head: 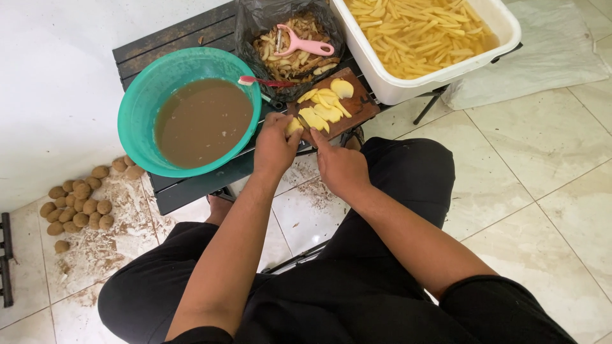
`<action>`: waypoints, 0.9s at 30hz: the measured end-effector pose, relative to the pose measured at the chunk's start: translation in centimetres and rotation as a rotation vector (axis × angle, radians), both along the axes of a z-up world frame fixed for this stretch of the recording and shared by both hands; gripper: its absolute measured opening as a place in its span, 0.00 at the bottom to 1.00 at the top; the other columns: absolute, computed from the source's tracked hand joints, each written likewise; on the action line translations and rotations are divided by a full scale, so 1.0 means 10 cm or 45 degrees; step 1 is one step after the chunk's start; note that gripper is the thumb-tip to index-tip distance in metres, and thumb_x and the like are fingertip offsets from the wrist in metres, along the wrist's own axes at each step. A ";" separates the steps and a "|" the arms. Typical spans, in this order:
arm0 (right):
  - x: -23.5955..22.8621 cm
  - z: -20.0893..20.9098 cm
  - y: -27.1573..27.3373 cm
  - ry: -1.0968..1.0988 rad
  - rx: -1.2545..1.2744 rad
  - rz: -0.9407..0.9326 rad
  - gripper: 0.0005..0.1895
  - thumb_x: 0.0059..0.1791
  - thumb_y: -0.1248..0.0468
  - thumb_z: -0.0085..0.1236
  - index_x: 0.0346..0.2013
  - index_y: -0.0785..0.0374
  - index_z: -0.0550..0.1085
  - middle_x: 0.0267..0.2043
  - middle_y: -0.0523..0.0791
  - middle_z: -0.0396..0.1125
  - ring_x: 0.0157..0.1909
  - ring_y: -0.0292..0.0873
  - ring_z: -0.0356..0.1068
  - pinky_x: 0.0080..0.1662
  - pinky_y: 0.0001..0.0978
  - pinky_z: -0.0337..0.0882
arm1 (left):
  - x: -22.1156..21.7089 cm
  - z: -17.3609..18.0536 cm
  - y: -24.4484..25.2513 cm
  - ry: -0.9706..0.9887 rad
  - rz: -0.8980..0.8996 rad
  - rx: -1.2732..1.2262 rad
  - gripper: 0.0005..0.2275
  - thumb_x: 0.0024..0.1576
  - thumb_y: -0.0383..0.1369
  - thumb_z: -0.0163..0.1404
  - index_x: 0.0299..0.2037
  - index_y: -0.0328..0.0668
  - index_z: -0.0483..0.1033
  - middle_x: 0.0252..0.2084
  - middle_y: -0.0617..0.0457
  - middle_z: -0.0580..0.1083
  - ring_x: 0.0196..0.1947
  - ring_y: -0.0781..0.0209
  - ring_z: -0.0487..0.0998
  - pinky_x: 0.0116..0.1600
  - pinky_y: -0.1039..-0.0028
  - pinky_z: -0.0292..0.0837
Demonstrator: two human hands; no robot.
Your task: Slicing peeled potatoes into thin strips for fries using a knife and a cutting board.
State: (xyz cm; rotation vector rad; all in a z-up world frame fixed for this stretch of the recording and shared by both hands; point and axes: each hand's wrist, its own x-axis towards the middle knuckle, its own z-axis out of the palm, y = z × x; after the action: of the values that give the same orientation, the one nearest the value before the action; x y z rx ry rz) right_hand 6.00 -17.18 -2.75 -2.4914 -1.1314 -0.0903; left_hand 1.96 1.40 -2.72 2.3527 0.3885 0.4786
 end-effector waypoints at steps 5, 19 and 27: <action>-0.01 0.04 0.07 -0.052 -0.068 0.038 0.30 0.57 0.62 0.43 0.76 0.59 0.56 0.23 0.50 0.73 0.22 0.48 0.72 0.25 0.36 0.71 | -0.05 -0.07 0.06 -0.004 -0.029 0.084 0.16 0.58 0.29 0.59 0.56 0.36 0.79 0.52 0.45 0.74 0.45 0.46 0.82 0.51 0.63 0.82; 0.12 -0.01 0.34 -0.137 -0.244 0.121 0.30 0.54 0.66 0.48 0.71 0.69 0.60 0.18 0.47 0.68 0.17 0.41 0.66 0.21 0.30 0.66 | -0.01 -0.14 0.08 -0.041 -0.024 0.127 0.16 0.56 0.29 0.61 0.55 0.40 0.80 0.51 0.49 0.75 0.45 0.48 0.82 0.50 0.65 0.81; -0.05 -0.15 0.22 -0.196 -0.171 0.136 0.32 0.56 0.68 0.48 0.75 0.71 0.55 0.18 0.48 0.67 0.17 0.41 0.64 0.23 0.29 0.65 | -0.02 -0.09 0.05 -0.043 -0.001 0.127 0.16 0.57 0.28 0.61 0.55 0.39 0.80 0.51 0.49 0.75 0.46 0.48 0.82 0.50 0.65 0.81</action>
State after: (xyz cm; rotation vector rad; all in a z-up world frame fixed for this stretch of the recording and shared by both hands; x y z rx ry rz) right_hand 5.49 -15.01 -4.29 -2.5711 -1.3734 -0.1846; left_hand 1.75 1.89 -3.62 2.4374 0.3555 0.5480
